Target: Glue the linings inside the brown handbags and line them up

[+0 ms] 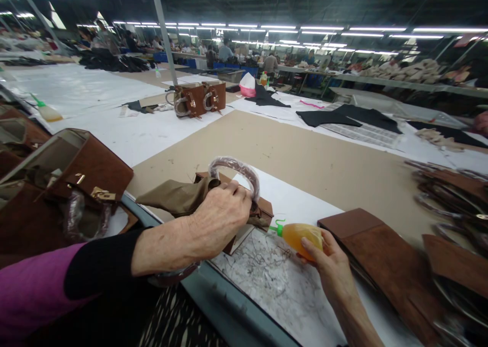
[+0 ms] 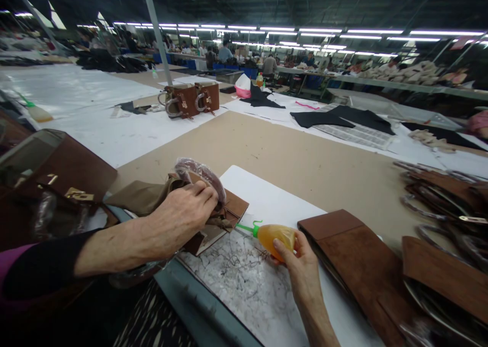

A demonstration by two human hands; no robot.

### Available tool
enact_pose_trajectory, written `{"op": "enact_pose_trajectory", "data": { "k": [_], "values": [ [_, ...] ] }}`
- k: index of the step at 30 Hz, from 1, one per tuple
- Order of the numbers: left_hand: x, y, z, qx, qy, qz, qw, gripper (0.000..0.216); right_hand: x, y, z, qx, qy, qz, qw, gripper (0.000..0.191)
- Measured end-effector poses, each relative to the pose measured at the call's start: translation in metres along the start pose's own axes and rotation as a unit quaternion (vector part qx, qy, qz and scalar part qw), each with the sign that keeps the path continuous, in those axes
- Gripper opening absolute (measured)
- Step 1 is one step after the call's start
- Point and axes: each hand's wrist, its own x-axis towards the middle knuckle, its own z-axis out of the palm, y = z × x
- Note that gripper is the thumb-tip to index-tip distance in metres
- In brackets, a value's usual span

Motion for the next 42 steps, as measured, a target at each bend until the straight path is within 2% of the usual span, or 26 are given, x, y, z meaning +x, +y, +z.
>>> {"op": "enact_pose_trajectory", "data": {
  "k": [6, 16, 28, 37, 42],
  "values": [
    [-0.002, 0.0, 0.003, 0.008, 0.028, -0.01, 1.0, 0.035, 0.002, 0.004, 0.0, 0.014, -0.012, 0.019, 1.0, 0.048],
    [0.0, 0.0, -0.001, -0.027, -0.001, -0.016, 1.0, 0.031, -0.012, -0.011, 0.003, 0.009, -0.044, 0.03, 0.999, 0.048],
    [0.0, -0.001, 0.004, -0.027, 0.023, -0.005, 0.999, 0.03, -0.032, -0.021, 0.01, 0.047, -0.077, 0.049, 0.995, 0.041],
    [-0.001, 0.001, 0.004, -0.027, 0.029, -0.006, 0.999, 0.031, -0.051, -0.038, 0.025, 0.075, -0.077, 0.042, 0.993, 0.038],
    [-0.002, 0.0, 0.003, -0.016, 0.031, 0.001, 0.999, 0.032, -0.057, -0.037, 0.026, 0.079, -0.094, 0.051, 0.991, 0.038]
  ]
}}
